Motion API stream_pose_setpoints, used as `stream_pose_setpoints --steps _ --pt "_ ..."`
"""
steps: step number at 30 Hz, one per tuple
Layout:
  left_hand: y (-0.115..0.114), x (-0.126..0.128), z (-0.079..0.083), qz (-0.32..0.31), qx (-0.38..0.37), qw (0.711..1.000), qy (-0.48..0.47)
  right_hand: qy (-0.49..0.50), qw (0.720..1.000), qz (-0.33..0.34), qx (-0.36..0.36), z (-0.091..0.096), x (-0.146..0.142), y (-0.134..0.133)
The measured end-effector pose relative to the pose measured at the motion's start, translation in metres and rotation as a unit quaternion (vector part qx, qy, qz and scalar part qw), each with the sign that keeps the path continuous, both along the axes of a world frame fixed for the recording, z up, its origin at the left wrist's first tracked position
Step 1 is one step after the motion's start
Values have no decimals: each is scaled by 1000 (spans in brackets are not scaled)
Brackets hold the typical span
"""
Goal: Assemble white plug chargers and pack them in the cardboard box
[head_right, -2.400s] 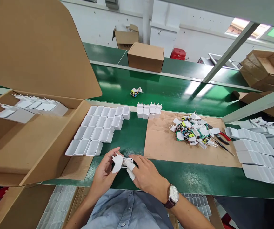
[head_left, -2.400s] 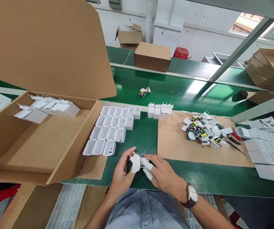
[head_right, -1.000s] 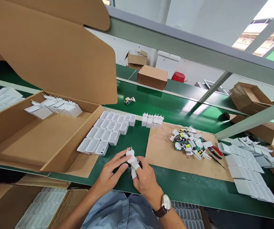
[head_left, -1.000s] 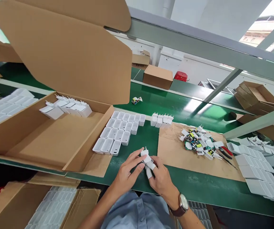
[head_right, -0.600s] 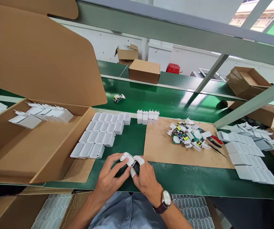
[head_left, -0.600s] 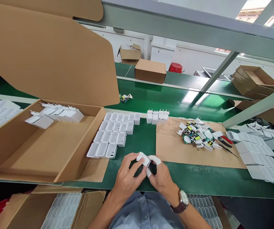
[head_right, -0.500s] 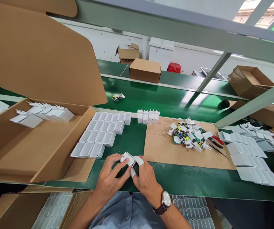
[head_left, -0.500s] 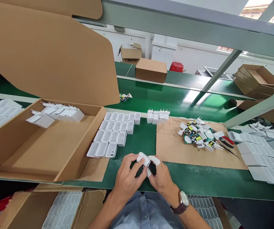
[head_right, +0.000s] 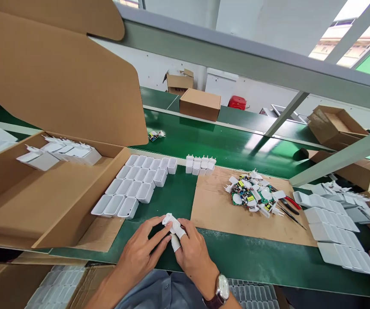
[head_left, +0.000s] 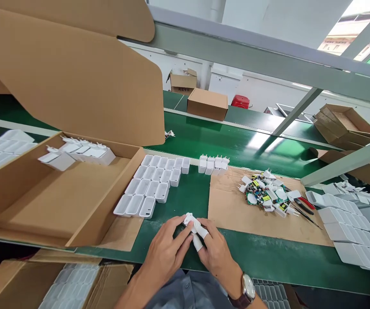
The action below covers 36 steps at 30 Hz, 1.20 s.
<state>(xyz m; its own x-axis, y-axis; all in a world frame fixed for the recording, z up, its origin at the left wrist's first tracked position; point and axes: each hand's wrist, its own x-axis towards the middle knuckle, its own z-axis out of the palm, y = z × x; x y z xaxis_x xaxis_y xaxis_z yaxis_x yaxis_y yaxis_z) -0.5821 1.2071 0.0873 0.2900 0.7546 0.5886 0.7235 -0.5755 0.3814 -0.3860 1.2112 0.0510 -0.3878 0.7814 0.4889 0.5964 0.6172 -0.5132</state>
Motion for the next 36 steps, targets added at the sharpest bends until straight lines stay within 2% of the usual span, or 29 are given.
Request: stream_pose_setpoints --steps 5,8,10,13,17,21,26,31,33,36 --pt "-11 -7 -22 -6 -35 997 -69 18 997 -27 66 14 11 20" --pt "-16 -8 -34 4 -35 997 -74 4 987 -113 115 35 40 55" --pt "-17 -9 -40 1 -30 997 -67 -39 972 -201 113 49 65 84" --pt "-15 -10 -45 0 -18 999 -43 -72 956 -267 99 59 93 129" --pt "-13 -13 -49 -7 8 1000 -28 -110 942 -308 76 49 104 172" --pt "-11 -15 -56 -15 24 999 -34 -127 935 -328 57 29 95 194" --pt "-8 -18 -64 -23 23 999 -31 -122 938 -321 45 17 91 195" --pt "-8 -22 -67 -42 -3 999 -4 -118 958 -260 38 23 92 164" --pt "-5 -24 -61 -56 -6 998 10 -118 968 -221 32 24 88 148" --pt "8 -30 -38 -84 1 996 42 -127 981 -148 10 21 76 127"
